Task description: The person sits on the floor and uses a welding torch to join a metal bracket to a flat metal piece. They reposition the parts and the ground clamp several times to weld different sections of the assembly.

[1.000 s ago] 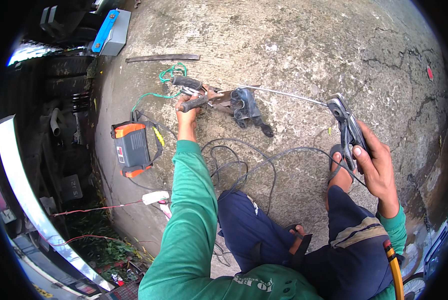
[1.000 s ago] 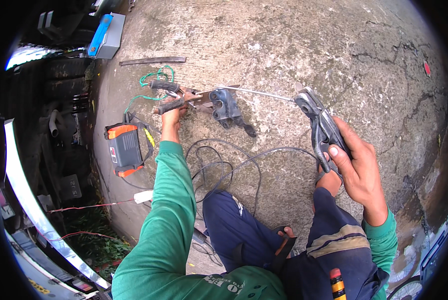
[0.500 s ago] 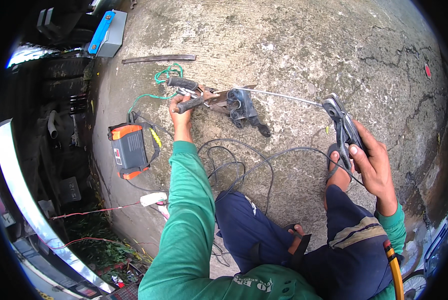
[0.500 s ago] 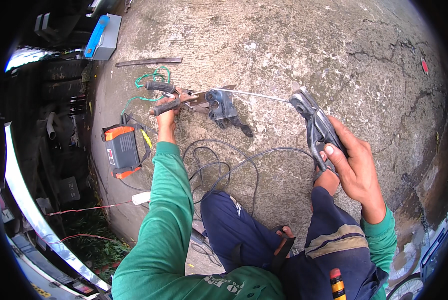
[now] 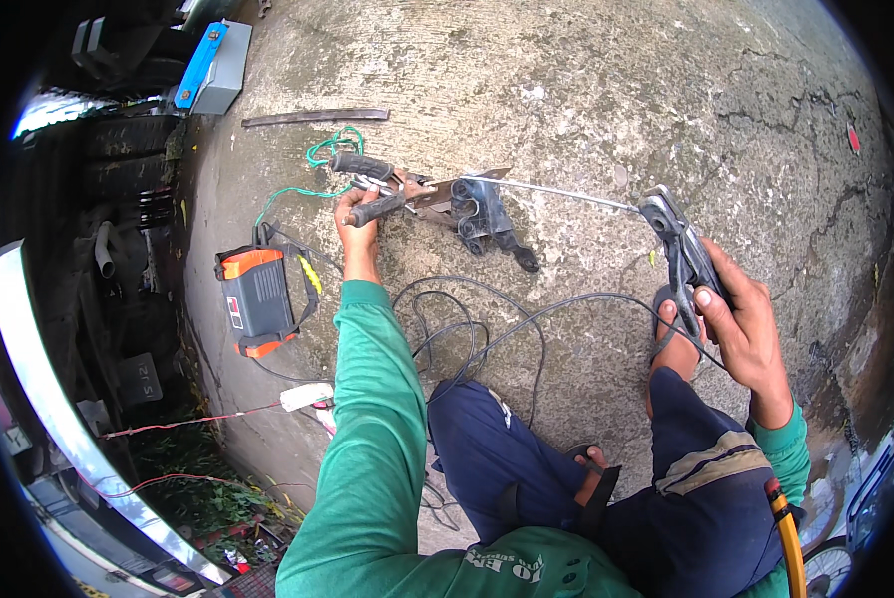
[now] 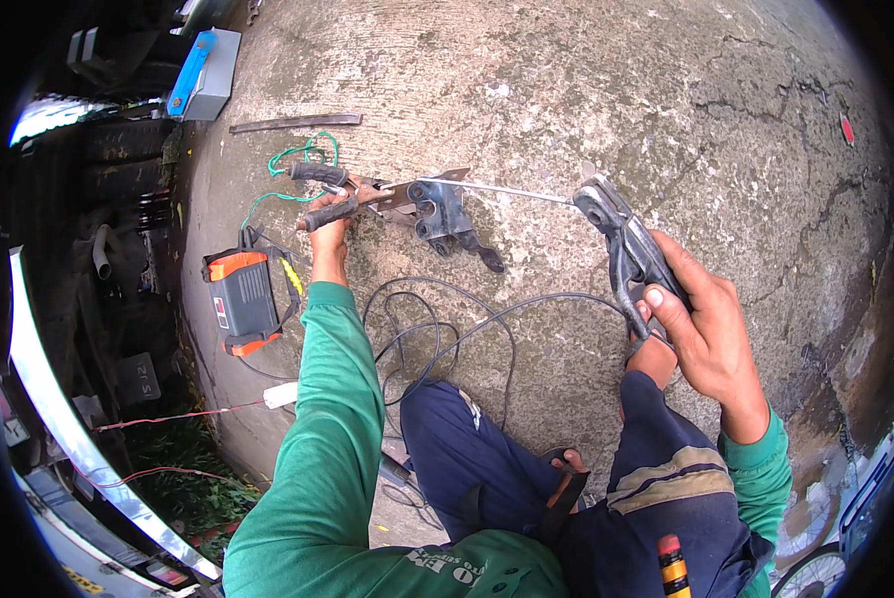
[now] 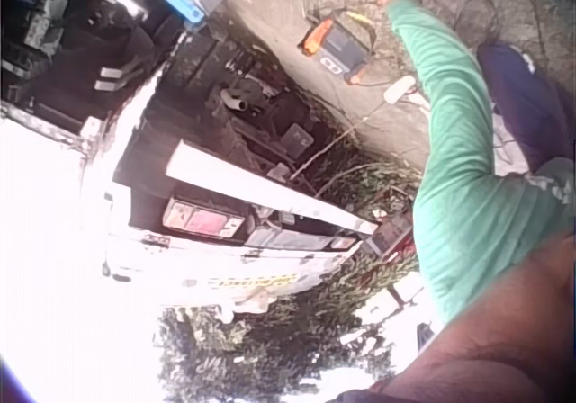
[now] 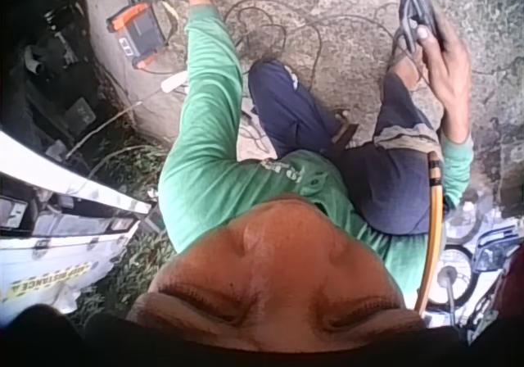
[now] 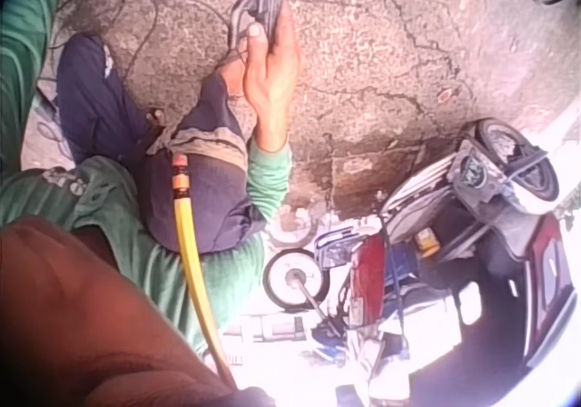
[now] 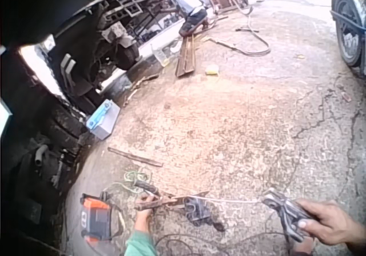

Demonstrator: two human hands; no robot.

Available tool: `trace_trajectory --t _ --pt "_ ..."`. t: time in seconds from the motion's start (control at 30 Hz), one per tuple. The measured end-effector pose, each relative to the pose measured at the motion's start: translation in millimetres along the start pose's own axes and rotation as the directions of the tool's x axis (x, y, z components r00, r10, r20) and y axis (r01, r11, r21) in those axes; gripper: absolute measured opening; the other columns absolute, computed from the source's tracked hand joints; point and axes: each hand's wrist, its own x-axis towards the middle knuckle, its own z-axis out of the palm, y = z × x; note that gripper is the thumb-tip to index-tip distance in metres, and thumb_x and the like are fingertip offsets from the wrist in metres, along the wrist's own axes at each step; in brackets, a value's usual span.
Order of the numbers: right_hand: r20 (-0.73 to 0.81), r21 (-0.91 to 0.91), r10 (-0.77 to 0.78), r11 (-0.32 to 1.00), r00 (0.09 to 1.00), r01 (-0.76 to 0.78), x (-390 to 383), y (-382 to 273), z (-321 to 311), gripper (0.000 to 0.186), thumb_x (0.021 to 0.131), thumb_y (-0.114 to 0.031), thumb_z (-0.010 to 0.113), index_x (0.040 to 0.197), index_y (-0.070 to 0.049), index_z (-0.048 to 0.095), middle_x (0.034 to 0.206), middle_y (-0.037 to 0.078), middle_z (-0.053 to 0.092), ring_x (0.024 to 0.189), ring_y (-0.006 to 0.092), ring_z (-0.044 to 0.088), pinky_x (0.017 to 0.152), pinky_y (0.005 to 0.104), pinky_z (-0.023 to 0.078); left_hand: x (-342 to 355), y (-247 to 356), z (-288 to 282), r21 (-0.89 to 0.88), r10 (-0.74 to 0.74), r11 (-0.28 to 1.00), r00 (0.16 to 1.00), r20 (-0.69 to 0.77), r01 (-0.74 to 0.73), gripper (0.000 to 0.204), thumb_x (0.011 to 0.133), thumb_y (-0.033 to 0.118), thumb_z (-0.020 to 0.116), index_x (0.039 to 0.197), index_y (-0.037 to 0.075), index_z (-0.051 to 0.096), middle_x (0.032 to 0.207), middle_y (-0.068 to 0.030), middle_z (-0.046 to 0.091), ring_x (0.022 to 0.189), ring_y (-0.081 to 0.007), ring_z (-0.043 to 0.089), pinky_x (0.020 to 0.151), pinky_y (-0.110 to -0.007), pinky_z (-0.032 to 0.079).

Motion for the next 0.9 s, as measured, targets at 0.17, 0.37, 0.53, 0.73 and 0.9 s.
trace_trajectory --t 0.17,0.37,0.53,0.73,0.9 --pt "0.014 0.024 0.043 0.999 0.999 -0.043 0 0 -1 0.048 0.100 -0.015 0.061 0.143 0.007 0.053 0.097 0.014 0.072 0.082 0.0170 0.068 0.080 0.0337 0.055 1 0 2 -0.008 0.006 1.000 0.999 -0.036 -0.006 0.034 0.088 0.015 0.083 0.107 -0.004 0.063 0.088 -0.0064 0.069 0.074 -0.0128 0.063 0.068 -0.027 0.051" --pt "-0.036 0.053 0.048 0.998 0.998 -0.046 -2 -2 -3 0.048 0.100 -0.014 0.060 0.143 0.006 0.053 0.097 0.013 0.072 0.081 0.0155 0.066 0.079 0.0328 0.055 3 0 -1 0.008 0.013 1.000 1.000 -0.008 -0.013 0.030 0.088 0.014 0.083 0.104 -0.003 0.064 0.088 -0.0056 0.068 0.074 -0.0121 0.062 0.067 -0.026 0.050" --pt "0.011 0.057 0.029 0.998 1.000 -0.030 2 3 -1 0.048 0.100 -0.013 0.060 0.144 0.006 0.052 0.097 0.013 0.072 0.082 0.0148 0.065 0.079 0.0330 0.055 3 1 2 0.011 0.011 1.000 1.000 -0.008 -0.011 0.026 0.089 0.014 0.082 0.100 -0.002 0.064 0.086 -0.0047 0.068 0.073 -0.0116 0.062 0.067 -0.026 0.050" --pt "0.007 0.072 0.045 0.996 0.999 -0.046 3 -2 -1 0.048 0.101 -0.012 0.059 0.144 0.007 0.051 0.094 0.011 0.071 0.080 0.0143 0.064 0.079 0.0327 0.054 1 2 -3 0.004 -0.007 1.000 1.000 -0.011 0.007 0.025 0.090 0.015 0.082 0.099 -0.002 0.065 0.086 -0.0047 0.068 0.072 -0.0118 0.061 0.068 -0.026 0.050" --pt "-0.054 0.051 0.022 0.999 0.998 -0.020 1 3 1 0.054 0.100 -0.020 0.060 0.147 0.004 0.051 0.076 0.001 0.057 0.061 0.0083 0.049 0.056 0.0275 0.041 -3 3 -9 0.020 -0.034 0.999 0.999 -0.032 0.035 0.029 0.090 0.018 0.082 0.103 -0.003 0.067 0.088 -0.0052 0.069 0.073 -0.0123 0.061 0.069 -0.027 0.049"
